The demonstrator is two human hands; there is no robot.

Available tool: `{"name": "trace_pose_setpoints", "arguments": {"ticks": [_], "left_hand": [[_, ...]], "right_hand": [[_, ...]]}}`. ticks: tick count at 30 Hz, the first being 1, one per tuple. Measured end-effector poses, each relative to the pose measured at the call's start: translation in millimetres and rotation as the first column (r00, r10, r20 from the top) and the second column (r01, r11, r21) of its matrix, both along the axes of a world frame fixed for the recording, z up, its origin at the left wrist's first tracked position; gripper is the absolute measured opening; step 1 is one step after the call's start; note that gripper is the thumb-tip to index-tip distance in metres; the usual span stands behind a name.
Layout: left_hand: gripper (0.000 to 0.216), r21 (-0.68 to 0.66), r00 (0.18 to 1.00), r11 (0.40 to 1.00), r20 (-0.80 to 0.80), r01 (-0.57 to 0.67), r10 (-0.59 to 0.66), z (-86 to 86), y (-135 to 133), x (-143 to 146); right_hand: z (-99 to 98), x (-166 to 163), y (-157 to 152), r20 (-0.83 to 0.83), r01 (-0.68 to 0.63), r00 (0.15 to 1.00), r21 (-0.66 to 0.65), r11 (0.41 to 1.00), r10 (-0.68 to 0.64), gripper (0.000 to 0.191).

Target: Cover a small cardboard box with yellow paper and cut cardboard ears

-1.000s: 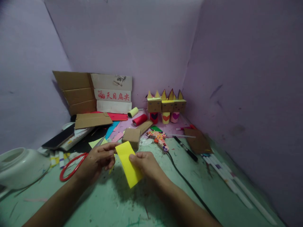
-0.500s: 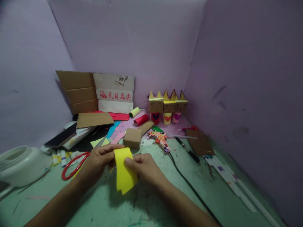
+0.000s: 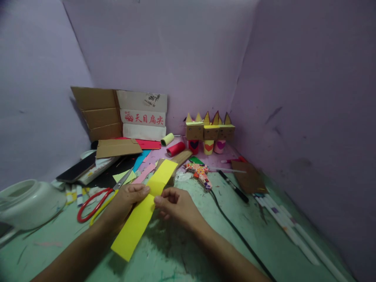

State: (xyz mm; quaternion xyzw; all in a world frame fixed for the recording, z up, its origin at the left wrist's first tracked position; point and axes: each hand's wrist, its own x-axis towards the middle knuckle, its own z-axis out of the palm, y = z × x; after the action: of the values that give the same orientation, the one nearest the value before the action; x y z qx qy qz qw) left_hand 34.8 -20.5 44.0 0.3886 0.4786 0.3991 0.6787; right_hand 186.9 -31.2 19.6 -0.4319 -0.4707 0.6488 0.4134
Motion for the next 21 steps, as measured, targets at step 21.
{"name": "trace_pose_setpoints", "arguments": {"ticks": [21], "left_hand": [[0.021,0.14,0.925,0.919,0.152,-0.369,0.348,22.9,23,-40]], "right_hand": [[9.7,36,74,0.496,0.26,0.71,0.475,0.84,-0.5,0.046]]}}
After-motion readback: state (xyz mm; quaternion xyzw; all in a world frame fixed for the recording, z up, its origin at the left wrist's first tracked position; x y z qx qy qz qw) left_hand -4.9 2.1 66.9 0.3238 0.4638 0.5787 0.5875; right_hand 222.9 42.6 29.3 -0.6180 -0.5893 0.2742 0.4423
